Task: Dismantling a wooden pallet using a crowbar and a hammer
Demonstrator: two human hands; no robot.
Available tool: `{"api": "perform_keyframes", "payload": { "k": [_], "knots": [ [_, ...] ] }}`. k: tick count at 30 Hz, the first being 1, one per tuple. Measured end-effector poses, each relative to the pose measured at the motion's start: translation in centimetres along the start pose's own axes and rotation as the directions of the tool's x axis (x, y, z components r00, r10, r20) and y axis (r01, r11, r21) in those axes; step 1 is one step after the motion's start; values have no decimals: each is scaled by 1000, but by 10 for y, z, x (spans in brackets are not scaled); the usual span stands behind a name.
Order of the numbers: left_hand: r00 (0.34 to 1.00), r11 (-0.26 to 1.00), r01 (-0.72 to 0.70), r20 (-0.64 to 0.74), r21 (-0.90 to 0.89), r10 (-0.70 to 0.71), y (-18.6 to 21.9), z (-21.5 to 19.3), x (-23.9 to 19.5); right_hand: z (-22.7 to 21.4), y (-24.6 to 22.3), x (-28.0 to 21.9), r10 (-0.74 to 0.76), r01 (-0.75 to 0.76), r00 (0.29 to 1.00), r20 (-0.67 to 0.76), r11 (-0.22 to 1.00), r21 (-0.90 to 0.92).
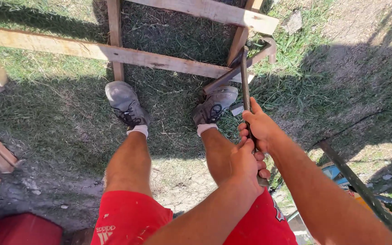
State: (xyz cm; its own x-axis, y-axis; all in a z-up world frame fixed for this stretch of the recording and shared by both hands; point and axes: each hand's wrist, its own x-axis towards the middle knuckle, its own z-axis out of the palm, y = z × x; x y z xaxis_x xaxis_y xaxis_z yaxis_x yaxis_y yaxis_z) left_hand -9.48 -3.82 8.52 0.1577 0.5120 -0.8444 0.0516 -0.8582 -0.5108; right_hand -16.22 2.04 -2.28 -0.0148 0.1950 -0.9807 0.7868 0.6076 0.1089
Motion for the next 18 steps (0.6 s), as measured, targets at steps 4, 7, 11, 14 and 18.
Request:
{"api": "perform_keyframes", "payload": {
  "k": [4, 7, 11, 14, 18],
  "knots": [
    [1000, 1000, -1, 15, -15, 2, -6, 1, 7, -1, -4, 2, 22, -22, 1000, 3, 996, -82],
    [999, 998, -36, 18, 55, 35, -6, -16, 17, 6, 10, -3, -56, 54, 998, -18, 993, -110],
    [996, 994, -41, 78, 98, 33, 14, -57, 38, 56, 3, -34, -69, 65, 997, -36, 993, -98],
    [990, 988, -7, 138, 154, -15, -10, -118, 73, 68, 50, -45, -76, 55, 990, -117, 983, -175],
    [980, 942, -112, 194, 316, 52, -12, -141, 102, 72, 88, -17, -180, 112, 968, -174, 932, -344]
  ]
}}
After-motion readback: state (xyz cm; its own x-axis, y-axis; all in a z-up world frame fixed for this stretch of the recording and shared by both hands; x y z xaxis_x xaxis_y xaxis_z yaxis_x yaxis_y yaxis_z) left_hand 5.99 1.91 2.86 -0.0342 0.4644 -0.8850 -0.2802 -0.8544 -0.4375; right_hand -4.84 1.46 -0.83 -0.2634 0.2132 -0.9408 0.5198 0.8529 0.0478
